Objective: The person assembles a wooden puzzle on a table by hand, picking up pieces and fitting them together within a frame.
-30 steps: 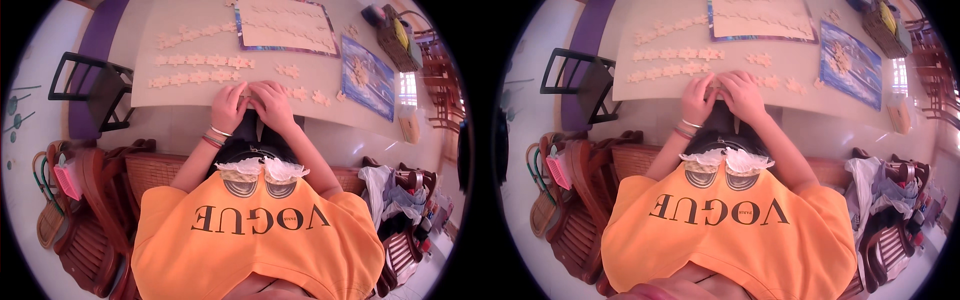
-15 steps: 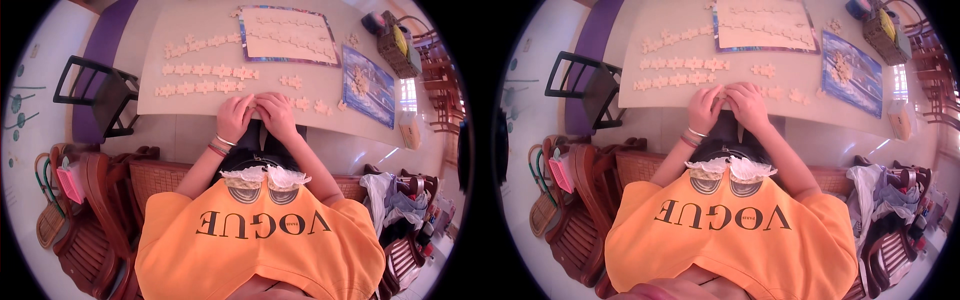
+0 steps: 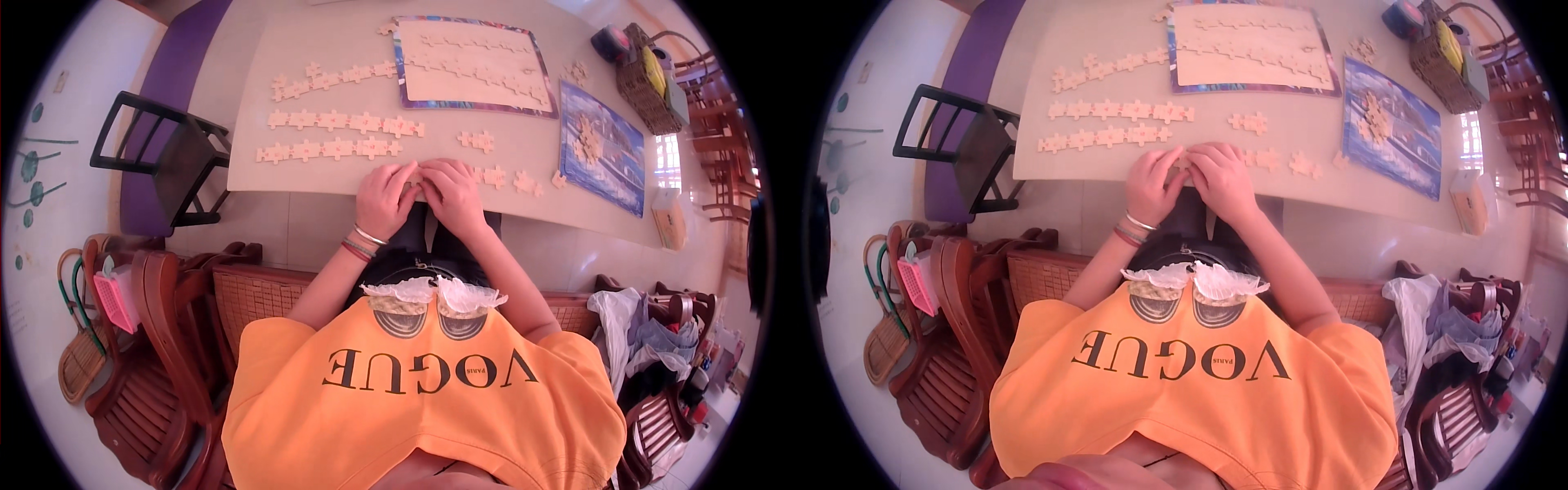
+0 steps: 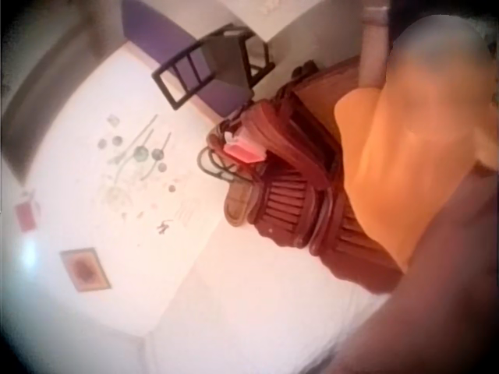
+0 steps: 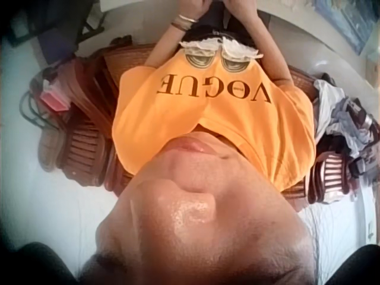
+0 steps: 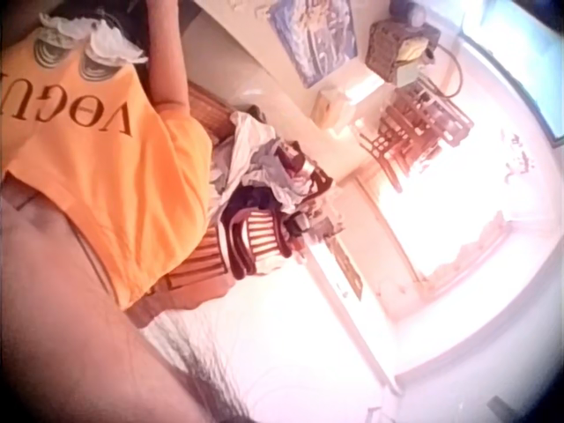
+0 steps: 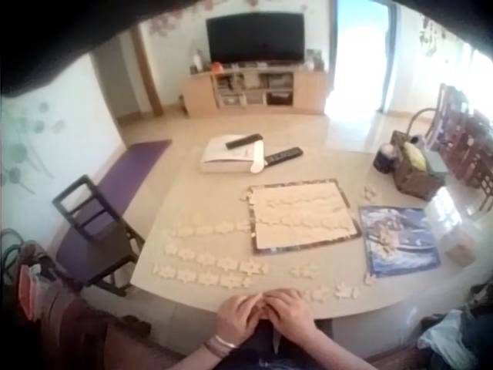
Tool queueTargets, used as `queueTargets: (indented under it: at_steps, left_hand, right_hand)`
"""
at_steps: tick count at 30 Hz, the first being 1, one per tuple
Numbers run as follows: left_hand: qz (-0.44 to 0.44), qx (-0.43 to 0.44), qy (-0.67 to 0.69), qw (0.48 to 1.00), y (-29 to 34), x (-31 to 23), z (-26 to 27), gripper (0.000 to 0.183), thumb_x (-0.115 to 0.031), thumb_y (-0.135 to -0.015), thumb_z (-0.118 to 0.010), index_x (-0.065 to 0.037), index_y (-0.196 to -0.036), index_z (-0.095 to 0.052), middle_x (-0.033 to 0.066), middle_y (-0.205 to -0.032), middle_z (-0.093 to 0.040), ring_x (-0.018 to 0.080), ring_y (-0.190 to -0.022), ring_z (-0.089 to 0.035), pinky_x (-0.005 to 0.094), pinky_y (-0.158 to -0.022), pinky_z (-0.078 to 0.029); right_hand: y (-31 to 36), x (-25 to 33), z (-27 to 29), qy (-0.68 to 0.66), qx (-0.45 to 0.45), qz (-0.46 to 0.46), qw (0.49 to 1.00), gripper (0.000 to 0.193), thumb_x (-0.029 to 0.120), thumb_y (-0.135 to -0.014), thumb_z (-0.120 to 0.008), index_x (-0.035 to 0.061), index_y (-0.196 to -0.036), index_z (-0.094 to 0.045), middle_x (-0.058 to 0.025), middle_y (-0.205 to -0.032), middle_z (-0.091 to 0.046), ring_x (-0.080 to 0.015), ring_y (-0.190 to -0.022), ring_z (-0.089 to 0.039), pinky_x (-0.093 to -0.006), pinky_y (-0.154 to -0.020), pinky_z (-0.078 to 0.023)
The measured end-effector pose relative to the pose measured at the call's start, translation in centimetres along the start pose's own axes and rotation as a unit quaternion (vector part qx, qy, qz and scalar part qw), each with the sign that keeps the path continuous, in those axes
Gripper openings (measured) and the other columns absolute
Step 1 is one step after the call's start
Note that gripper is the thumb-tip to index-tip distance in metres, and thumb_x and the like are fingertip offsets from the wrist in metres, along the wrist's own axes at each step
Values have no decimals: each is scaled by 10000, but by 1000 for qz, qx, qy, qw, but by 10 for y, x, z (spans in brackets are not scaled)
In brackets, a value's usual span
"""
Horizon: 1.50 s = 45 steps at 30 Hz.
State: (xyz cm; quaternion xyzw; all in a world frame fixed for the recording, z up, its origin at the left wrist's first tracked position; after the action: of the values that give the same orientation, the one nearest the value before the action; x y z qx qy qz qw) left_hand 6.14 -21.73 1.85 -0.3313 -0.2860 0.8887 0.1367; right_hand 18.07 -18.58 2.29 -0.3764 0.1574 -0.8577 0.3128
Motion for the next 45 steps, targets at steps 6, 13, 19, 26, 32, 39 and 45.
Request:
queueTargets:
  at_steps: [6, 13, 19, 26, 32, 39, 45]
  left_hand:
    - [-8, 21, 7, 1000, -3, -2, -1, 410, -108, -760, -695, -45, -1154, -600, 109, -1057, -614, 302, -908, -589, 382, -778, -479]
    - [-1, 30, 11, 999, -1, 1, -4, 411, -110, -762, -684, -43, -1159, -597, 109, -1065, -614, 307, -925, -587, 392, -795, -476]
    - [-1, 19, 3, 1000, -4, -2, -2, 406, -121, -769, -674, -56, -1163, -596, 88, -1063, -623, 281, -918, -593, 379, -787, -479]
    - [2, 37, 0, 999, -2, 2, -4, 402, -109, -760, -676, -60, -1153, -605, 95, -1042, -630, 294, -901, -600, 386, -781, -482]
    - [-11, 32, -4, 999, -3, 1, -7, 400, -105, -764, -676, -55, -1154, -602, 95, -1061, -624, 293, -921, -597, 383, -791, -480]
    - [-16, 42, 4, 999, 1, 1, -8, 398, -102, -779, -668, -48, -1167, -594, 101, -1077, -623, 304, -930, -594, 396, -803, -475]
    - [-5, 41, 2, 999, 0, 3, -7, 436, -111, -781, -668, -34, -1200, -572, 138, -1083, -616, 321, -939, -594, 401, -810, -475]
  right_hand:
    - [2, -3, -1, -13, -4, -7, 1000, 217, 44, -757, -655, 49, -971, -621, -61, -988, -639, -263, -933, -586, -388, -827, -437]
    - [2, -1, 0, -5, 0, -4, 1000, 243, 36, -758, -650, 51, -998, -611, -61, -1002, -633, -264, -919, -583, -387, -820, -439]
    - [1, 0, 3, -9, -4, -4, 1000, 241, 26, -750, -657, 47, -986, -613, -66, -995, -637, -266, -909, -589, -386, -804, -444]
    - [1, 1, 2, -6, -11, 4, 1000, 227, 60, -747, -656, 80, -970, -613, -57, -984, -627, -268, -930, -580, -391, -838, -437]
    - [1, -1, 4, -3, -15, 6, 1000, 221, 43, -732, -653, 64, -948, -615, -56, -975, -628, -256, -913, -585, -380, -828, -444]
    - [2, 3, 6, -7, -24, 13, 1000, 198, 45, -728, -665, 52, -919, -617, -49, -948, -630, -246, -905, -593, -365, -806, -456]
    - [4, 1, 4, -4, -24, 10, 1000, 204, 53, -729, -670, 62, -923, -606, -39, -970, -626, -244, -913, -583, -357, -823, -448]
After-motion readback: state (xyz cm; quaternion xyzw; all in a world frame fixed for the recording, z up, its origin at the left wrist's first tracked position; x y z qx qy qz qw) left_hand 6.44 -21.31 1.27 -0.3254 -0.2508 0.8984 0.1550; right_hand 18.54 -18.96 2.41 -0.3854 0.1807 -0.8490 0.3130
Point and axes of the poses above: each hand's wrist, its own y-axis away from the middle knuckle, its own z-axis out of the back of the hand, x = y × z, the point moved 8 cm from there along -y, towards the middle knuckle
